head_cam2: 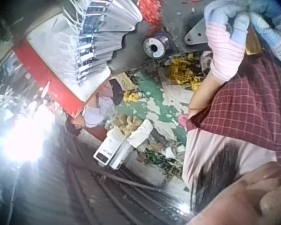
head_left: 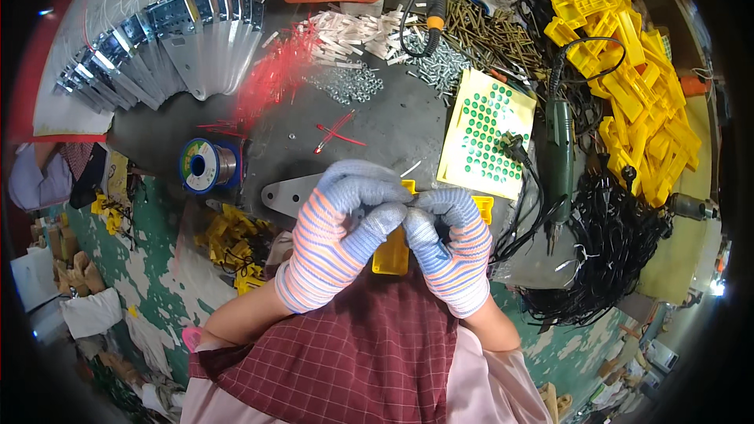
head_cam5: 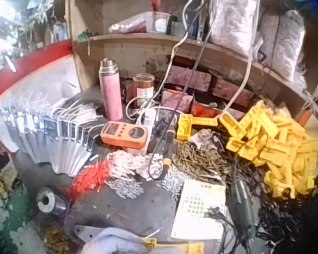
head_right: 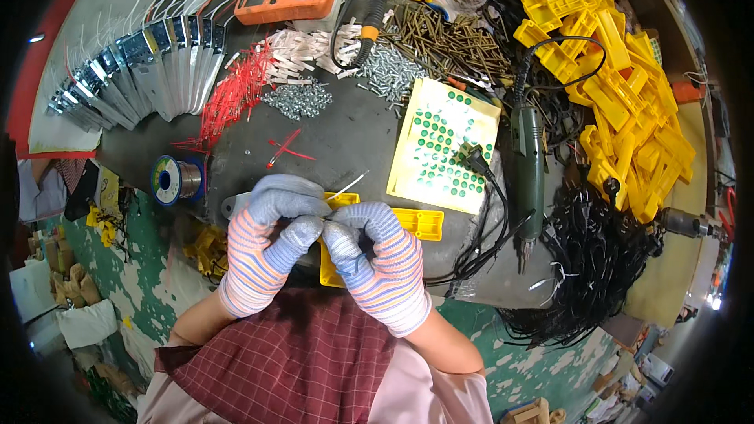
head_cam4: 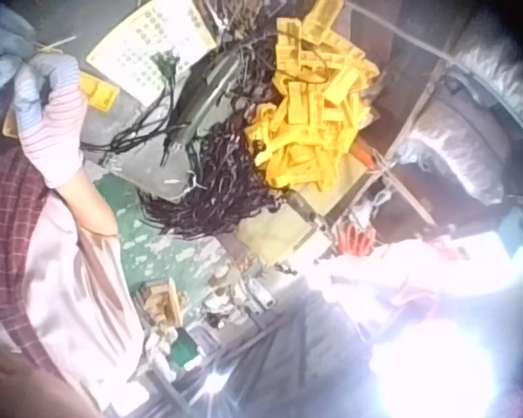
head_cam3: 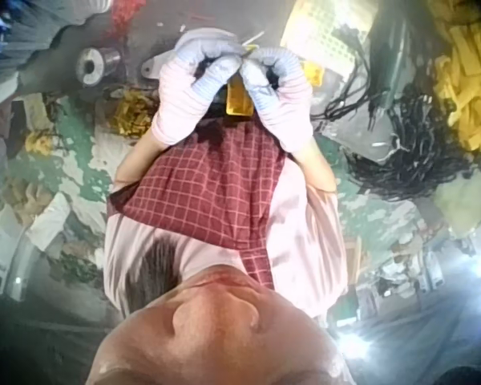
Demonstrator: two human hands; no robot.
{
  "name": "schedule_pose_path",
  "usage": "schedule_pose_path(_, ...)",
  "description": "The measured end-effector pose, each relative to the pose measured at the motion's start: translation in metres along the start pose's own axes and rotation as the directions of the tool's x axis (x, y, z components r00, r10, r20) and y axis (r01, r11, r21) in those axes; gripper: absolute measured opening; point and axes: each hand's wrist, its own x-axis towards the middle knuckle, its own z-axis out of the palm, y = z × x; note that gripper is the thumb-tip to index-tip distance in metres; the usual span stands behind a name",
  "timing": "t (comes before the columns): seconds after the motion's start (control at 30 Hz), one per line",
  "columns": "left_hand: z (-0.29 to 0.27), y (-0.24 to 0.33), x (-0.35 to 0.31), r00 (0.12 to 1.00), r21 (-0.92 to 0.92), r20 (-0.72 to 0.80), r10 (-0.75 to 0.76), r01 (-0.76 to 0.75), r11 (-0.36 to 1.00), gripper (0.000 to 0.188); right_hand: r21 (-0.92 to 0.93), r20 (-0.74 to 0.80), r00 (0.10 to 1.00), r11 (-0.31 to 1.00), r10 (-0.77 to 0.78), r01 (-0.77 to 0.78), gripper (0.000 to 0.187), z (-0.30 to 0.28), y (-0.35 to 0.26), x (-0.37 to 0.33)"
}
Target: Assembling components of a yellow plastic housing, including wiring and soldering.
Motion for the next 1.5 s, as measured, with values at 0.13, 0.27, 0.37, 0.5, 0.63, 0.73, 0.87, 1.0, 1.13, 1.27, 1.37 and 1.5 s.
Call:
schedule_pose_path(0.13,-0.001,0.007,0.004,0.943,-0.332,0.135,-0.305,0.333,0.882,0.009,-0.003,0.079,0.996,1.000,0.027,-0.027,0.011,-0.009,0.003,-0.002)
schedule_pose_path(0.27,-0.010,0.003,0.024,0.980,0.155,0.171,-0.099,0.073,0.985,0.012,-0.120,0.018,0.999,0.992,0.030,-0.028,0.010,-0.016,0.007,-0.007)
schedule_pose_path(0.37,-0.027,-0.021,0.088,0.974,0.703,0.104,0.200,-0.214,0.678,0.023,-0.029,-0.042,0.987,0.987,0.154,-0.155,0.010,-0.023,0.013,-0.016)
schedule_pose_path(0.5,-0.050,-0.065,0.139,0.989,0.912,0.105,0.106,-0.138,0.386,0.022,0.054,-0.055,0.991,0.991,0.123,-0.120,0.011,-0.032,0.016,-0.033)
schedule_pose_path(0.63,-0.055,-0.074,0.143,0.991,0.918,0.112,0.067,-0.129,0.374,0.019,-0.019,-0.121,0.988,0.995,0.096,-0.099,0.010,-0.035,0.018,-0.036)
schedule_pose_path(0.73,-0.052,-0.063,0.129,0.984,0.814,0.085,0.159,-0.161,0.559,0.016,0.022,-0.157,0.983,0.995,0.097,-0.095,0.010,-0.023,0.014,-0.023)
schedule_pose_path(0.87,-0.034,-0.004,0.053,0.974,0.132,0.090,-0.209,0.196,0.972,0.014,0.167,-0.107,0.990,0.983,0.095,-0.076,0.013,-0.019,0.011,-0.010)
schedule_pose_path(1.0,-0.017,-0.006,0.005,0.978,-0.362,0.104,-0.178,0.204,0.909,0.016,0.165,0.006,0.997,0.984,0.074,-0.074,0.013,-0.018,-0.001,0.001)
schedule_pose_path(1.13,-0.012,-0.011,0.000,0.997,-0.322,0.051,-0.056,0.070,0.944,0.015,0.109,0.053,0.990,0.985,0.130,-0.135,0.012,-0.019,-0.006,0.000)
schedule_pose_path(1.27,-0.013,-0.007,-0.002,0.998,-0.173,0.052,-0.018,0.027,0.985,0.013,0.027,0.071,0.991,0.993,0.113,-0.115,0.011,-0.019,-0.005,0.000)
schedule_pose_path(1.37,-0.014,-0.009,0.001,0.998,-0.109,0.042,0.056,-0.051,0.993,0.013,0.086,0.090,0.990,0.989,0.112,-0.120,0.010,-0.019,-0.006,0.001)
schedule_pose_path(1.5,-0.021,-0.010,0.008,0.950,0.040,0.154,0.271,-0.280,0.959,0.021,0.057,0.118,0.988,0.992,0.105,-0.112,0.011,-0.027,-0.009,0.004)
